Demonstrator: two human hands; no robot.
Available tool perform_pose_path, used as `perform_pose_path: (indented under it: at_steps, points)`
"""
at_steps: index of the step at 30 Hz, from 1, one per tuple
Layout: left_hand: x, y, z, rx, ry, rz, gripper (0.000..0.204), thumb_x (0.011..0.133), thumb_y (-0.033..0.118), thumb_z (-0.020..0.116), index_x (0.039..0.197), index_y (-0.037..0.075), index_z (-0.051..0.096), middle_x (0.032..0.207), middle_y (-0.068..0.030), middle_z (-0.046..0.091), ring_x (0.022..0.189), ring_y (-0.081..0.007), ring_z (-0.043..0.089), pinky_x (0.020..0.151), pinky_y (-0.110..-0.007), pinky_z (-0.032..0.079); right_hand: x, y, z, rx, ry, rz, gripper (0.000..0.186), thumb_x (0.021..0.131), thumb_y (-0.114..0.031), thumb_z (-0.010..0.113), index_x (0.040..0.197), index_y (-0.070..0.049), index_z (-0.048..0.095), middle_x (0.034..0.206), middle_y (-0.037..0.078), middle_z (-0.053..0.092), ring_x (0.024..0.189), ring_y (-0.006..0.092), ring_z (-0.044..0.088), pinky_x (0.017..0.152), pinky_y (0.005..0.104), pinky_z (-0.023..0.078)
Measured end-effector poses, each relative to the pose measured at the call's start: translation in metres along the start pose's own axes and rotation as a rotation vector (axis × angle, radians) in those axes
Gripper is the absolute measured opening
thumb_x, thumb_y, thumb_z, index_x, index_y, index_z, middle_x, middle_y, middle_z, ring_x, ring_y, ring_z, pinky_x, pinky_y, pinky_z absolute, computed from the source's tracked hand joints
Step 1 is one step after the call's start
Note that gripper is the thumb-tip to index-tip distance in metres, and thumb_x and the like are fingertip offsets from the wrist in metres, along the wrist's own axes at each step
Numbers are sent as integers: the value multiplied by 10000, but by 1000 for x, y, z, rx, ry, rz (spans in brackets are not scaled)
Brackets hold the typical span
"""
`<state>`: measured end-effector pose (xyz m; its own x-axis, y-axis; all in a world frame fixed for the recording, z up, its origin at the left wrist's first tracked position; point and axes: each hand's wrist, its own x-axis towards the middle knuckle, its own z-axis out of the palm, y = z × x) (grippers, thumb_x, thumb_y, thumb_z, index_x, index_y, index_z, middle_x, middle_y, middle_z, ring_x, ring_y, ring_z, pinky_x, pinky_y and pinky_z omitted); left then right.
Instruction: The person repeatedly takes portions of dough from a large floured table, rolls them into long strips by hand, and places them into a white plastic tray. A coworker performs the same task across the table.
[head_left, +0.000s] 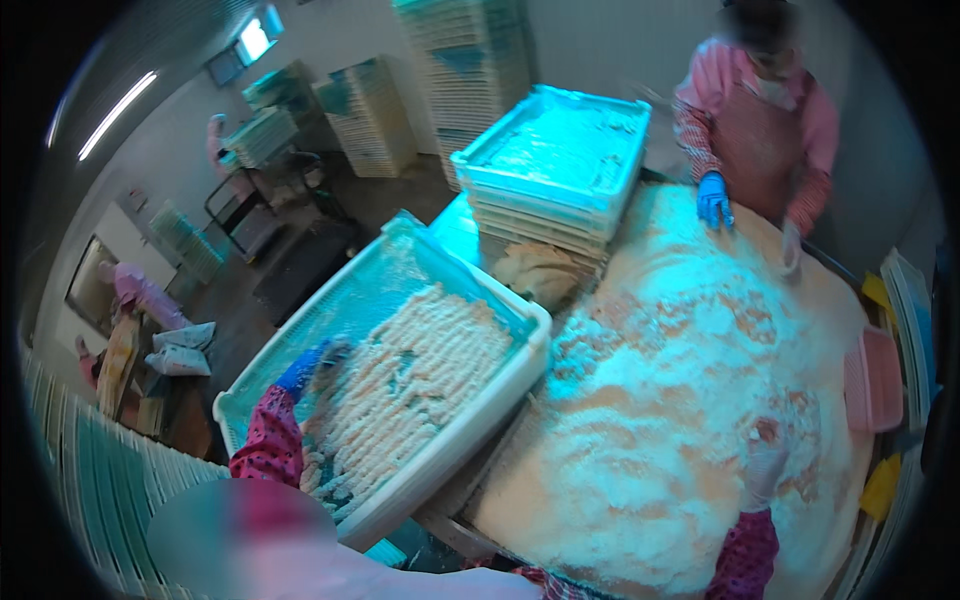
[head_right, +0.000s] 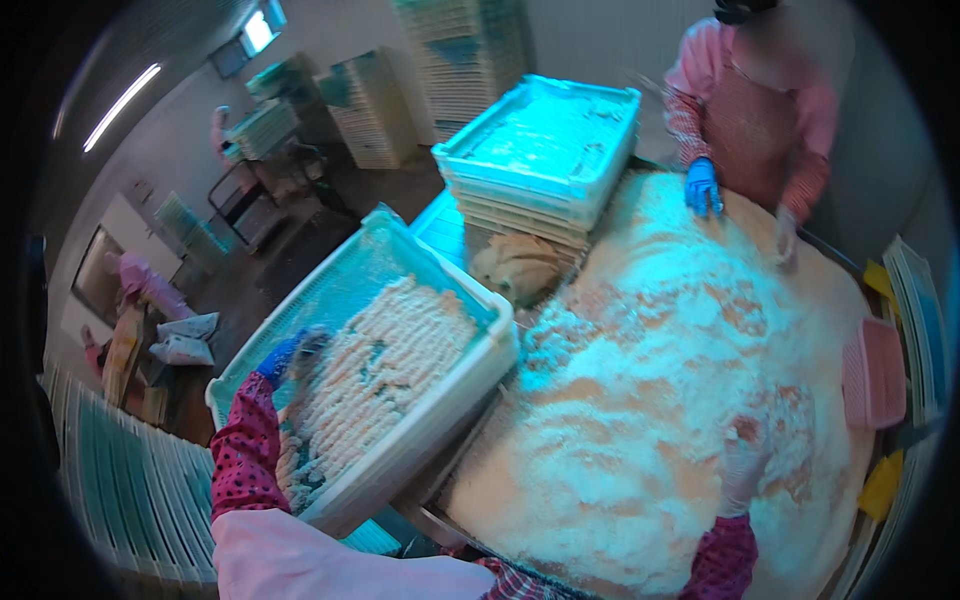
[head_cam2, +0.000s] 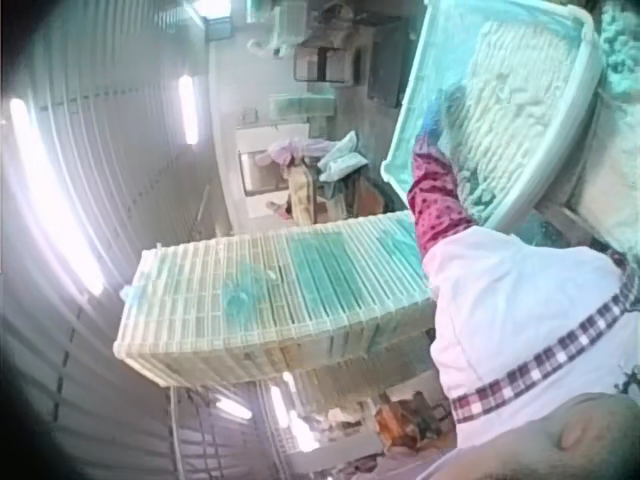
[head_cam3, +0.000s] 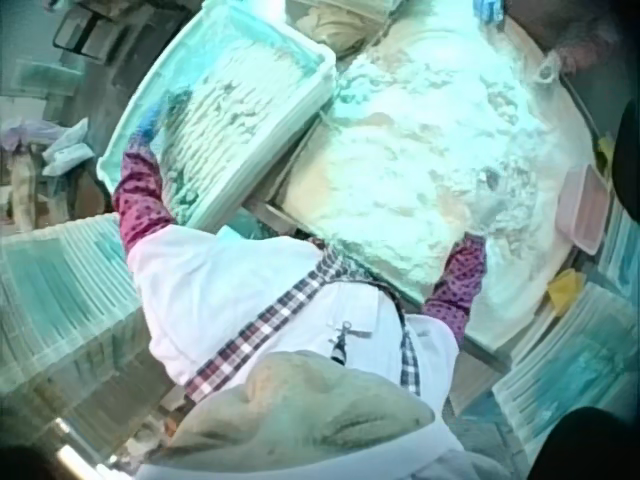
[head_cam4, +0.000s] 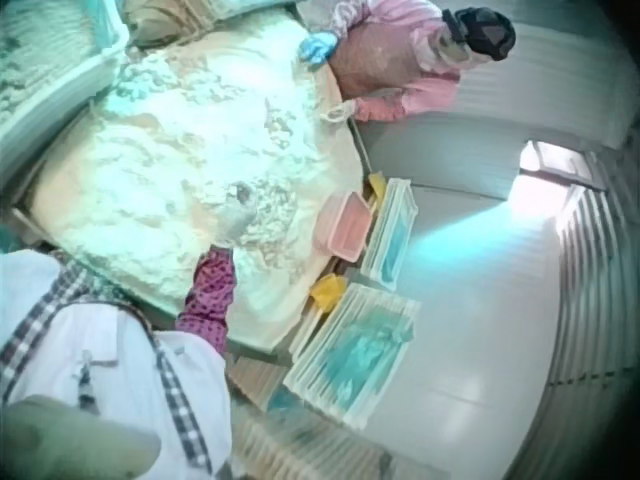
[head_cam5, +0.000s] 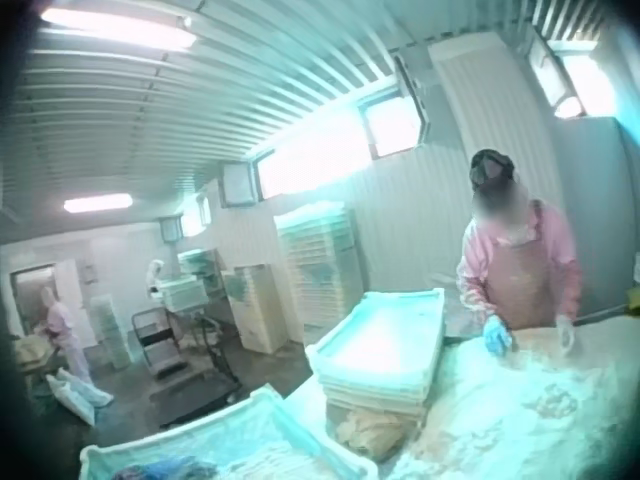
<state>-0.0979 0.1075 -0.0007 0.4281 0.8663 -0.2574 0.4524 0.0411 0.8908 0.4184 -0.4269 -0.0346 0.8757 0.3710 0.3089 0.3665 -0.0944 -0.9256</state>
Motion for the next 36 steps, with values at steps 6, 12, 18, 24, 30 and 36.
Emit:
perform_pose_path:
  at_steps: [6,12,18,24,30,36]
  points:
    - [-83,51,70,162,-10,297,459,962,314,446,1309,13,463,1248,-117,538,1150,-241,497,1010,-366,353,-59,-19,15,-333,-646,-35,325,748,-96,667,1071,-62,646,1077,118,641,1025,276,591,874,372,471]
    - [-170,139,220,320,-561,693,385,910,185,527,1271,51,509,1253,-142,536,1155,-299,499,990,-398,359,-127,-17,3,-857,-526,-211,337,838,-164,619,1154,-55,579,1011,147,617,920,298,605,777,388,494]
    - [-163,127,291,570,-550,892,519,858,211,605,1341,113,440,1304,-118,489,1112,-310,497,939,-406,388,-111,-45,69,-132,-534,-131,433,826,-215,637,1216,-70,517,1066,174,583,978,325,574,826,398,471]
    - [-155,116,322,665,-540,975,580,824,210,648,1354,132,424,1272,-113,511,1103,-302,500,932,-407,383,-108,9,101,-565,-692,-118,356,794,-134,620,1140,-74,565,1021,162,606,956,320,583,814,388,472]
    - [-149,57,342,717,-467,898,605,766,257,709,1295,86,468,1164,-141,563,1032,-322,542,861,-413,432,-98,-10,45,-455,-358,-278,415,693,16,627,1087,-113,625,1076,91,628,1026,268,589,857,365,484]
    - [-120,0,401,451,-428,758,448,772,112,691,1189,44,543,1103,-119,578,1009,-299,551,867,-365,452,-110,6,31,-512,-484,-228,400,755,-15,638,1135,-141,634,1108,74,635,1025,266,601,835,345,508]
